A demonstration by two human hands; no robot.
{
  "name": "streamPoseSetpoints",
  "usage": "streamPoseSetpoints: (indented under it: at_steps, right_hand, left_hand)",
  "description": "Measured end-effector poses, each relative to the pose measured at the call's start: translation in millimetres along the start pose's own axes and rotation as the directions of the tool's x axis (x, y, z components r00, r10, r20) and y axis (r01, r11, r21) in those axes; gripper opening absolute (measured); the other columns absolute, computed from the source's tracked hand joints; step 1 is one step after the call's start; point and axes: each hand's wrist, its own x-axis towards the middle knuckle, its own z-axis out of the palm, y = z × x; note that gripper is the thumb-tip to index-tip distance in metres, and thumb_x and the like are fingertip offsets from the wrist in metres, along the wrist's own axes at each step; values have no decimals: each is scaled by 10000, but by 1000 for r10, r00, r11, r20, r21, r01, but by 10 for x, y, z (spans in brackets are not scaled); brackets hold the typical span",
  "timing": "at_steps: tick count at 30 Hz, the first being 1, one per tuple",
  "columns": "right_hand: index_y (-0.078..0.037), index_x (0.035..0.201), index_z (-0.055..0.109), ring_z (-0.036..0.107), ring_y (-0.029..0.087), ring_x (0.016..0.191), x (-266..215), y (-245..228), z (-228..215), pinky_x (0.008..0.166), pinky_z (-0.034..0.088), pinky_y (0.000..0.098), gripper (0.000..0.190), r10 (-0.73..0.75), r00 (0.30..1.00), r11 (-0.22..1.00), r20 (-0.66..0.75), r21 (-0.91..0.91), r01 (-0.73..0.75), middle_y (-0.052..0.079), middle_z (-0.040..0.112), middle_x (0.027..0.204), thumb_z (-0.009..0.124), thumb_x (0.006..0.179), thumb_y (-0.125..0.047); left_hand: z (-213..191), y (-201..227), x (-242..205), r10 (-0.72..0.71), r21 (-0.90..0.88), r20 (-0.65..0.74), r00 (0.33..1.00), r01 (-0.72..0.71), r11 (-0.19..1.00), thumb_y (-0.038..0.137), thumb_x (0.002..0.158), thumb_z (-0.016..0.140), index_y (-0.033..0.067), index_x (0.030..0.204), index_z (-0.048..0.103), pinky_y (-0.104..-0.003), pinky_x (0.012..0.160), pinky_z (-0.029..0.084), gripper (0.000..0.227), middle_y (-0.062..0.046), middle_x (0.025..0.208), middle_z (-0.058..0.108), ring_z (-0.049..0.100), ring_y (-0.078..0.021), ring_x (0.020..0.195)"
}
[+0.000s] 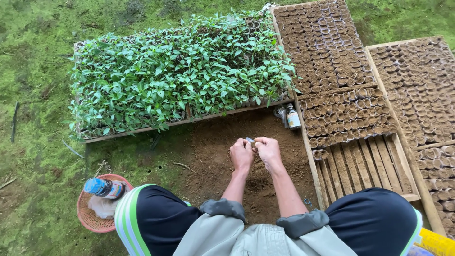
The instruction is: Folding paper sheets into seedling cups, filling them with soil, and arranging them in a wooden tray.
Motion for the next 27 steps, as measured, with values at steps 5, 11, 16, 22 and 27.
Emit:
streamPoseSetpoints:
  at_steps: [5, 11, 16, 22, 27]
  right_hand:
    - [92, 1198, 708, 686, 239, 899, -46, -97, -5, 800, 631, 389, 354, 14, 999, 1000, 29, -18, -13, 310, 707, 1091, 567, 874, 72]
    - [126, 1220, 673, 706, 452, 1039, -283, -422, -26, 869, 615, 485, 380, -65, 995, 988, 75, -137, 75, 382, 683, 1140, 524, 873, 89]
    - [-269, 1019, 817, 752, 172, 771, 366, 313, -193, 733, 606, 344, 231, -98, 993, 823, -69, -567, 42, -8, 777, 795, 742, 802, -290]
    - [-23, 944, 775, 752, 221, 615, 230, 228, 1, 524, 611, 309, 180, 25, 996, 975, -80, -220, -42, 191, 766, 783, 767, 797, -128]
    - [32, 962, 717, 679, 125, 574, 206, 26, 42, 502, 559, 200, 192, 12, 1000, 992, 0, -124, -12, 136, 737, 772, 715, 775, -8]
  left_hand:
    - [25, 11, 14, -16, -38, 3, 1000, 16, 999, 147, 853, 677, 82, 831, 752, -517, 785, 562, 102, -202, 808, 755, 731, -430, 900]
    - [-8, 109, 1, -72, -138, -23, 997, 69, 988, 141, 836, 700, 112, 839, 775, -443, 744, 571, 80, -147, 779, 763, 749, -351, 868]
    - [8, 128, 51, -116, -298, -28, 993, 102, 949, 79, 801, 689, 73, 785, 761, -299, 491, 536, 75, -112, 613, 708, 678, -177, 506]
    - [54, 12, 125, -113, -242, -7, 994, 108, 964, 128, 789, 713, 114, 803, 778, -348, 579, 554, 69, -98, 663, 734, 729, -198, 605]
    - [43, 24, 149, -124, -314, -3, 992, 117, 942, 141, 786, 721, 127, 808, 780, -332, 543, 572, 64, -106, 687, 737, 724, -208, 609]
